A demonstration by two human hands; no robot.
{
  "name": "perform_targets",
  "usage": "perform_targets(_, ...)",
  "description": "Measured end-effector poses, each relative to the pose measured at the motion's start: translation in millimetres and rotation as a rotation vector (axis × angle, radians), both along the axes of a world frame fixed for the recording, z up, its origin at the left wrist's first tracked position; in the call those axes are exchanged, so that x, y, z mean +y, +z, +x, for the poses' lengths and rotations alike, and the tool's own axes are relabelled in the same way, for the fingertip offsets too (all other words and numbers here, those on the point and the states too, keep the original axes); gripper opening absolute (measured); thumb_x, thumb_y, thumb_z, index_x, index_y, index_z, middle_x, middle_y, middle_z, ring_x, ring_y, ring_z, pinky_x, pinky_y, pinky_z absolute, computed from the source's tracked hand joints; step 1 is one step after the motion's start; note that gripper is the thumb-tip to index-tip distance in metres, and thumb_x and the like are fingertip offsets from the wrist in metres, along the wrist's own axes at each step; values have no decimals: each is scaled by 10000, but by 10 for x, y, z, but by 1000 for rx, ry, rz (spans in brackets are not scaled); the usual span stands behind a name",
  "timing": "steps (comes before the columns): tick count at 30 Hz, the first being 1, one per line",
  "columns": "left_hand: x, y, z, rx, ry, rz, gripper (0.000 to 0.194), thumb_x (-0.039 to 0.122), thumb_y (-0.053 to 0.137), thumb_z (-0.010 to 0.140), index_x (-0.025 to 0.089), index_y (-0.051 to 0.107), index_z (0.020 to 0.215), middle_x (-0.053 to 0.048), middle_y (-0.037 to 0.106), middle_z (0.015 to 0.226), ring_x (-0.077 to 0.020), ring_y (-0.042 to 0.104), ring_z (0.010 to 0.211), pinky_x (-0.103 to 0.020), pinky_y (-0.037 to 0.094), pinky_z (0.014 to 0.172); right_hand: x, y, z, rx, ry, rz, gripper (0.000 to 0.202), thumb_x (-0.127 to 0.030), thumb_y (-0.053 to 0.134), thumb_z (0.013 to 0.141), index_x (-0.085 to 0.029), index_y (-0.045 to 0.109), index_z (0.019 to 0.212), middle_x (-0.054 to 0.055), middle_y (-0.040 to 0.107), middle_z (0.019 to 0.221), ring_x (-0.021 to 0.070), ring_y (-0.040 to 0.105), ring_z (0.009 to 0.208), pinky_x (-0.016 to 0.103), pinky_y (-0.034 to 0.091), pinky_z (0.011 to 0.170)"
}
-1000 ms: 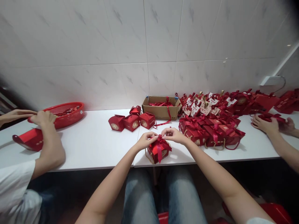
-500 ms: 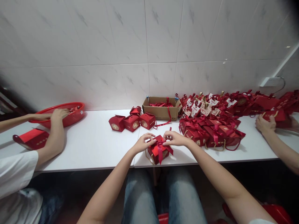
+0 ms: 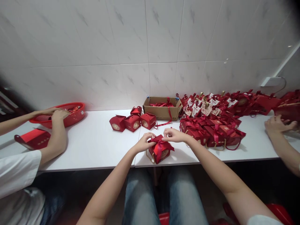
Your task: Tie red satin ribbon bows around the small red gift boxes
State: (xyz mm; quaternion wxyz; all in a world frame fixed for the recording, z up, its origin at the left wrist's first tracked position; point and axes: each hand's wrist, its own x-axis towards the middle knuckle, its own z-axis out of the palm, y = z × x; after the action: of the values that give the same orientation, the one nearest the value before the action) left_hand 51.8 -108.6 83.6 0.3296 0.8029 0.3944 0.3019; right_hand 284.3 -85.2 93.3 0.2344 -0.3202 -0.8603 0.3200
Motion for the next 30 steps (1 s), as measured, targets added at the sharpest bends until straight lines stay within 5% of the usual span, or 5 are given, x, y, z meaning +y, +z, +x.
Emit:
perform_targets(7,-23,31,53,-67,-36,-29,280,411,549,794,166,525,660,-63,603,989,-191,554,924,-312,421,841,-41,-85,-46,395,49,-432,366,-435,733,651,-151,570,815,7,543,796,93,482,665,224,381,615)
perform_targets(13,-38,48,151,-118,-5,-63,253,403,552,791,169,522,699,-42,630,913,-170,568,839,-276,436,743,-93,-71,-101,419,-12,-583,370,-408,753,629,-148,521,753,-59,461,580,33,346,471,172,232,438)
perform_targets(22,-86,-35,238,-182,57,30,211,348,615,754,160,541,695,-40,579,891,-162,554,844,-287,423,790,-130,-149,-190,399,-145,-453,350,-407,697,680,-183,463,812,-100,381,501,44,301,437,168,202,416)
perform_targets(30,-71,-178,194,-318,-2,-145,384,347,627,741,179,332,561,-52,644,905,-157,587,838,-284,438,786,-161,-254,-258,372,-262,-334,385,-464,679,661,-184,430,748,-84,394,500,64,333,471,184,221,463)
